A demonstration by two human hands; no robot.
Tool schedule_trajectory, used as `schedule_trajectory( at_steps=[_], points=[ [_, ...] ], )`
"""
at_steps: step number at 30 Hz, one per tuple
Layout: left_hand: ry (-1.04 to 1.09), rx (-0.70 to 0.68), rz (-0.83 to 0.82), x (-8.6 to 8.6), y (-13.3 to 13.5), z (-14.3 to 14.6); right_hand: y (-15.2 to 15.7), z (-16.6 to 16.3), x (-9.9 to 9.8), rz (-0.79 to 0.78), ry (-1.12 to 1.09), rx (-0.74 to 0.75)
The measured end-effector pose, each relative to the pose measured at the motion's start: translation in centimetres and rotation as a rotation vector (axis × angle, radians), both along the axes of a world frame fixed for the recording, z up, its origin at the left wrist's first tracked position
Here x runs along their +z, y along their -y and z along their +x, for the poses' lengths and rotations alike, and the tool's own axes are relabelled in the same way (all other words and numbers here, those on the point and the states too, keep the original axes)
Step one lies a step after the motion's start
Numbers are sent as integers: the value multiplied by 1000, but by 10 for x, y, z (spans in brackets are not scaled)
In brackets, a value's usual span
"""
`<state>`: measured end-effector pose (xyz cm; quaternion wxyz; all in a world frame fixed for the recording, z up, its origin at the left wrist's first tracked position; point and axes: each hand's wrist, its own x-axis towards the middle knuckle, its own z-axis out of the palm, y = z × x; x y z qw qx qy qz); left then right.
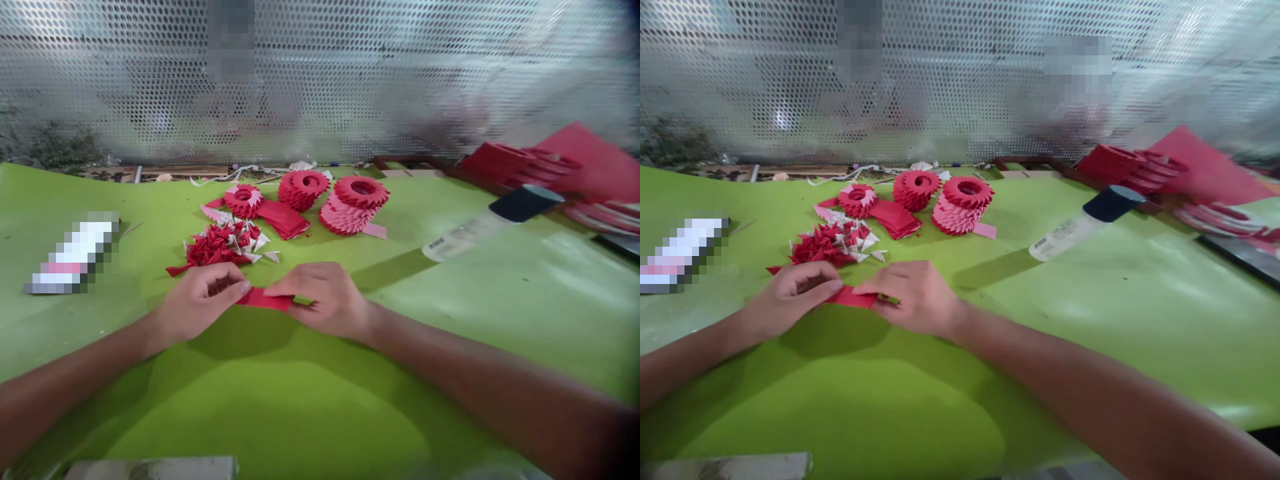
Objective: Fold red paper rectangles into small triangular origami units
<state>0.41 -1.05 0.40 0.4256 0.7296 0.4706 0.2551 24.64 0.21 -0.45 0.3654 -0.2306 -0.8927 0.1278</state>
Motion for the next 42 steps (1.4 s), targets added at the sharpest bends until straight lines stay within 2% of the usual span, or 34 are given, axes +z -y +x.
schedule_trajectory(
  at_steps=[6, 10, 16, 22, 26, 29, 32, 35, 37, 42],
  points=[
    [4, -22, 6, 0, -2, 1, 4, 0, 0, 19, 40, 108],
    [-33, -71, -2, 0, -3, 1, 5, -2, 0, 18, 71, 95],
    [-49, -104, -63, 1, -4, 1, 1, -1, 2, 234, 82, 179],
    [-74, -143, -79, 3, -5, 2, 2, 2, 9, 269, 244, 203],
    [-106, -140, -72, 2, -5, 1, 3, 1, 5, 195, 245, 220],
    [-102, -126, -102, 1, -5, 1, 3, -1, 0, 73, 161, 252],
    [-81, -110, -107, 1, -4, 2, 4, -4, -4, -201, 51, 317],
    [-91, -98, -113, 2, -4, 3, 5, -6, -4, -459, 51, 316],
    [-103, -105, -108, 3, -4, 3, 6, -6, -2, -504, 99, 254],
    [-80, -88, -91, 2, -5, 2, 9, -8, 5, -452, 167, 57]
  ],
)
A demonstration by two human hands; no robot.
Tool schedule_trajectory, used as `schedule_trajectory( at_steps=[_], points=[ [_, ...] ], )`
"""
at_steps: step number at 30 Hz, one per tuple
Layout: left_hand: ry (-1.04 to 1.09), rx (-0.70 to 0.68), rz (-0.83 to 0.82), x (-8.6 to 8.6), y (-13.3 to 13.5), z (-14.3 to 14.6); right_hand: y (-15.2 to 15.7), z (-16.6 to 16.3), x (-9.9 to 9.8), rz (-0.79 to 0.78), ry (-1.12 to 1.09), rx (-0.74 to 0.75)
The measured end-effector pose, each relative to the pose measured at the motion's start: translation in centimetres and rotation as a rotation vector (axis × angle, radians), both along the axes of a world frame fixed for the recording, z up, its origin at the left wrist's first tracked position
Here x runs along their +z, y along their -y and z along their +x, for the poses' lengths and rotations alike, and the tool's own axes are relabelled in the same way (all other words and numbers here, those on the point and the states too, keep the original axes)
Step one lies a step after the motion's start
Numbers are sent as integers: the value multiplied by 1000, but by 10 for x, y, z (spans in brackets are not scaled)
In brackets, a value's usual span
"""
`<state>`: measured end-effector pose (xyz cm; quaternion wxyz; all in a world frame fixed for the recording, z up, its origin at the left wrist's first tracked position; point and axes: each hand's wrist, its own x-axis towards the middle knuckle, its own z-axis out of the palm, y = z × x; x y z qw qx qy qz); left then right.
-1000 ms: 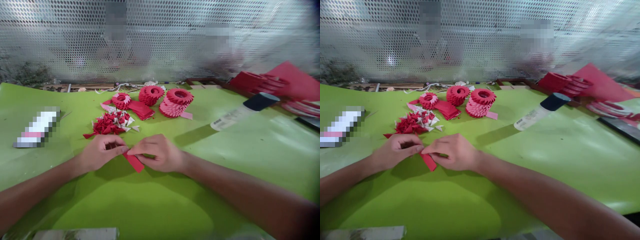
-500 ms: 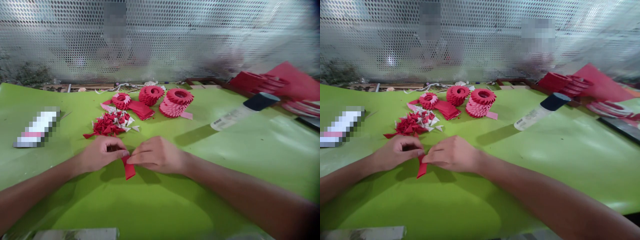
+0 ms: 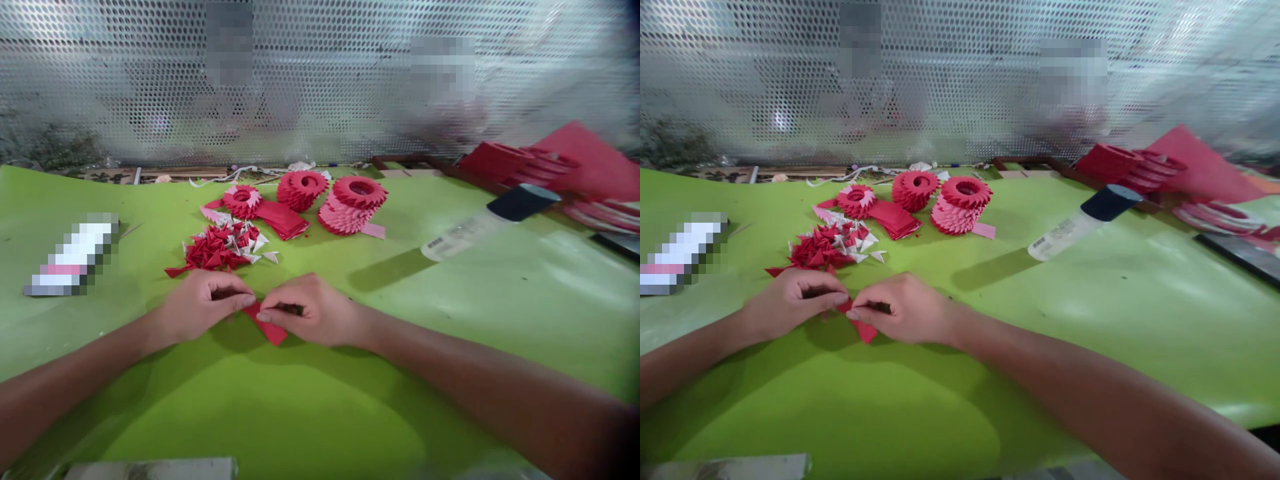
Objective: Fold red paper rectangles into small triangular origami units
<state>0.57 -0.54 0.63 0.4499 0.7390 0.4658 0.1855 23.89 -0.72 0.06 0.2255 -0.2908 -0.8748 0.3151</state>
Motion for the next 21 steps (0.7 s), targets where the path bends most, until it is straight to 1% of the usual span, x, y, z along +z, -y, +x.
schedule_trajectory(
  at_steps=[2, 4, 6, 9, 13, 16, 21],
  points=[
    [17, 8, -21, -1, -1, -1, 1, 1, 2, -12, -40, 4],
    [41, 14, -43, -1, -1, -2, 0, 2, 2, -30, -97, 47],
    [61, 18, -57, -1, -2, -2, 0, 3, 0, 5, -140, 80],
    [81, 8, -60, 1, -3, -2, -1, 3, -3, 89, -169, 89],
    [84, 1, -81, 0, -2, -2, -2, 2, -3, 101, -163, 118],
    [64, 6, -66, -1, -2, -2, -3, 1, -2, 99, -134, 128],
    [72, -9, -44, -2, -2, -1, -3, 0, -4, 97, -147, 101]
  ],
)
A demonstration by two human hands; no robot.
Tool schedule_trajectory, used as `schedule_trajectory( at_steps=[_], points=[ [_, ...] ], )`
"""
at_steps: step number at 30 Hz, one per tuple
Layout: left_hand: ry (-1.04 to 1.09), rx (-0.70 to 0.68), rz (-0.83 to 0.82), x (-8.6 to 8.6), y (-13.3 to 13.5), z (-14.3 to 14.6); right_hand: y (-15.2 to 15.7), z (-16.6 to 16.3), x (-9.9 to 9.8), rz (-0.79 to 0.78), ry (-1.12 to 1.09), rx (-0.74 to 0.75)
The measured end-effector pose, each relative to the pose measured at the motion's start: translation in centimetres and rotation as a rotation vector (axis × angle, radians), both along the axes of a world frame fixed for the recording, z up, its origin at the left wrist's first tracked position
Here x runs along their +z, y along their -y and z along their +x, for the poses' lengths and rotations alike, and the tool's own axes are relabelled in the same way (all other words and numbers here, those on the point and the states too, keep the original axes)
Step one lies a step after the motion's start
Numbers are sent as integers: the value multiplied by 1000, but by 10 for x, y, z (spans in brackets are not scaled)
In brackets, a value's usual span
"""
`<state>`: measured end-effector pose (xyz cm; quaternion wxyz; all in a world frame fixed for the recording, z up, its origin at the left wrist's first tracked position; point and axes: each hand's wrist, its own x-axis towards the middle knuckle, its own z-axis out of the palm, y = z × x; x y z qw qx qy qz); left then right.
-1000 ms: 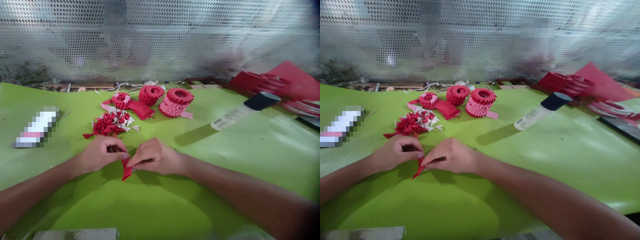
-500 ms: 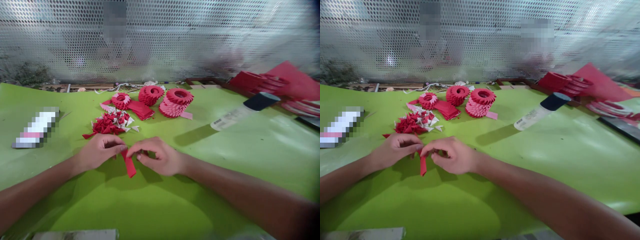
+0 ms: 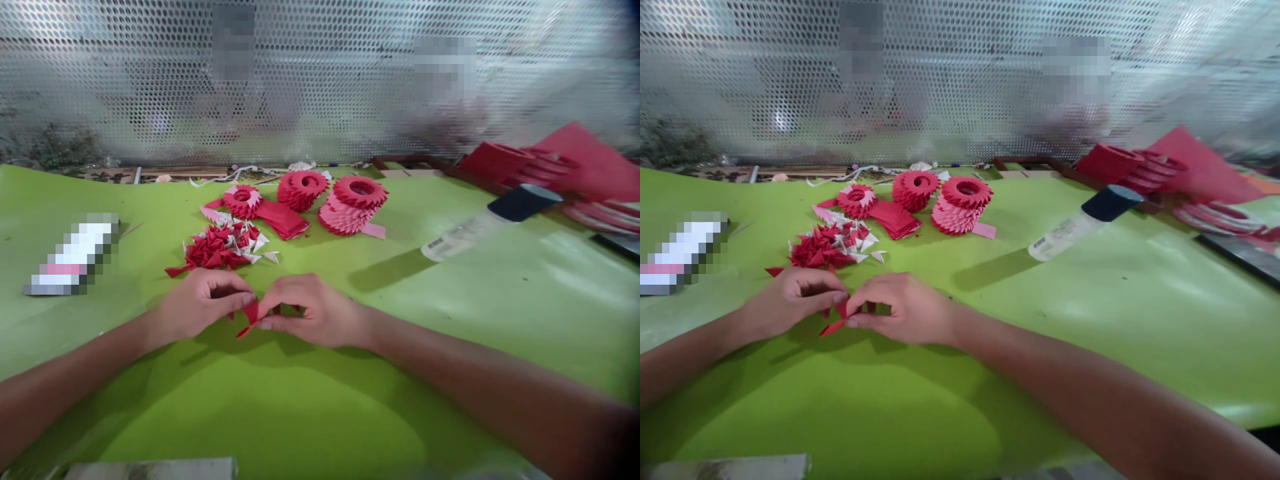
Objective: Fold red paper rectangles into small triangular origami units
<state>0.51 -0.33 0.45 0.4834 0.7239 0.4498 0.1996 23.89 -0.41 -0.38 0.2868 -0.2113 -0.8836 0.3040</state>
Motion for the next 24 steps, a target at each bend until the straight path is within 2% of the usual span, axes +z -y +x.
schedule_trajectory(
  at_steps=[5, 12, 17, 24],
  points=[
    [-61, 18, 25, -1, 1, 2, 2, -1, 0, -19, 41, -69],
    [-125, 21, 53, 0, 3, 2, 3, -2, 4, -155, 185, -155],
    [-140, 9, 78, 0, 2, 2, 3, -3, 7, -155, 219, -216],
    [-154, 1, 92, 3, 6, 2, 5, -4, 5, -139, 159, -264]
  ],
)
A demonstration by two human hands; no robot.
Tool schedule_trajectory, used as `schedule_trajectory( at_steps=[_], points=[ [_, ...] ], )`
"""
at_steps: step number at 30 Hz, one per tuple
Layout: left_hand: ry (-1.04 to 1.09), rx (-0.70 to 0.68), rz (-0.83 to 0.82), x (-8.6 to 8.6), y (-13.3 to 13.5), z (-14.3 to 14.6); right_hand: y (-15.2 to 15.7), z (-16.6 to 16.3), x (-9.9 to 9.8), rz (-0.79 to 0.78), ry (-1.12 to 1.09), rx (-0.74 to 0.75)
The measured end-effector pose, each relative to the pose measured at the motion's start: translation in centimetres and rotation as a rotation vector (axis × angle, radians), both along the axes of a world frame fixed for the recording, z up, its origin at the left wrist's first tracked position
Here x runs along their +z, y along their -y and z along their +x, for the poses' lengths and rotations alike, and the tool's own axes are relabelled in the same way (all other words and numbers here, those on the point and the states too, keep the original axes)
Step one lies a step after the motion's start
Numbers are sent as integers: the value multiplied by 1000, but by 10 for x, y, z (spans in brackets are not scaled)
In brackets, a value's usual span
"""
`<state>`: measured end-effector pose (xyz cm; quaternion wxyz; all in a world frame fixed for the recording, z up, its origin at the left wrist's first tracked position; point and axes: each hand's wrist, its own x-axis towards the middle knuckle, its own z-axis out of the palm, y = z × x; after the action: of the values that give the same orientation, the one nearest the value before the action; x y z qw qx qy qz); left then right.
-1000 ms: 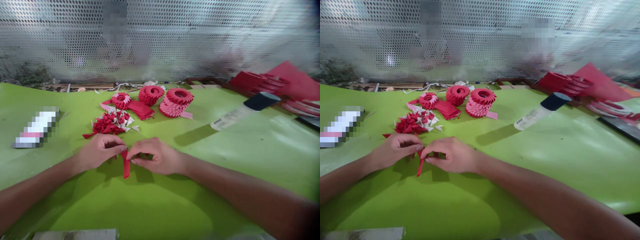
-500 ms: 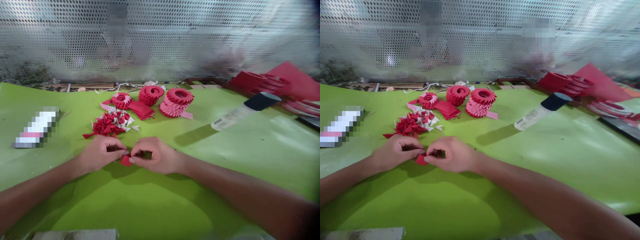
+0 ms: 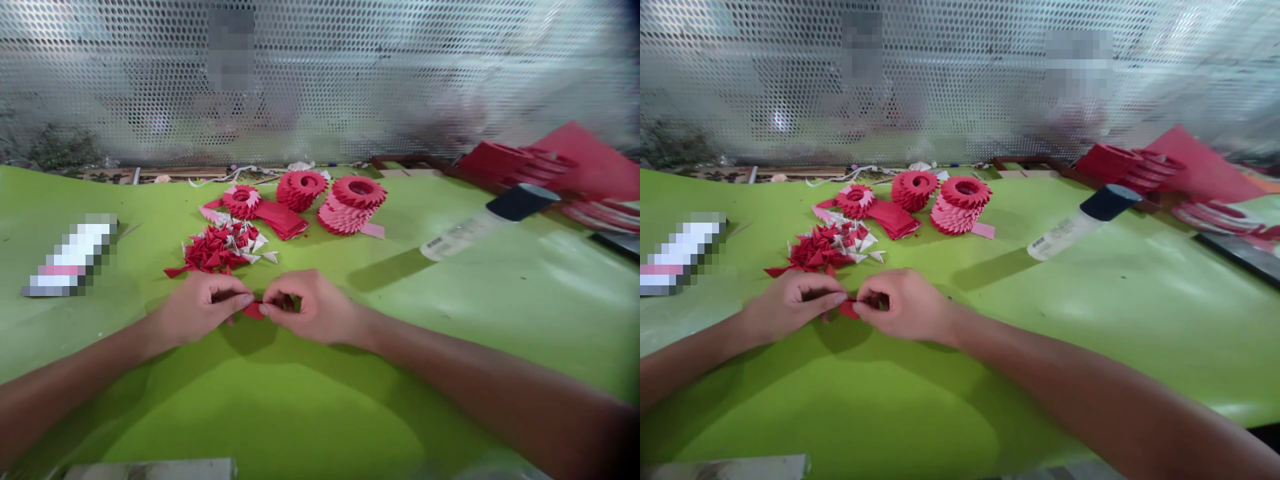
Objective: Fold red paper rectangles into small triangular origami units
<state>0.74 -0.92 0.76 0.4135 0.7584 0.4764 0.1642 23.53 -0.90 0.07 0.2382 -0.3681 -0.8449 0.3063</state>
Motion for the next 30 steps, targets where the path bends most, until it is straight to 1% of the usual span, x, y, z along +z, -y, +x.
schedule_trajectory(
  at_steps=[6, 11, 16, 21, 27, 30],
  points=[
    [41, -13, 11, 1, 1, 1, 0, 0, 1, -4, -22, -13],
    [70, 32, 0, 0, 0, 3, 0, 0, 1, 44, -31, -19],
    [39, 72, 4, -3, 1, 2, 0, 0, -1, 173, -21, 10],
    [41, 86, 44, -5, 1, 0, 0, 1, -1, 250, 6, 25],
    [38, 80, 145, -2, 2, 0, 1, 3, -1, 420, 2, 65],
    [43, 73, 207, -1, 4, 0, 1, 3, -2, 437, -32, 69]
  ],
)
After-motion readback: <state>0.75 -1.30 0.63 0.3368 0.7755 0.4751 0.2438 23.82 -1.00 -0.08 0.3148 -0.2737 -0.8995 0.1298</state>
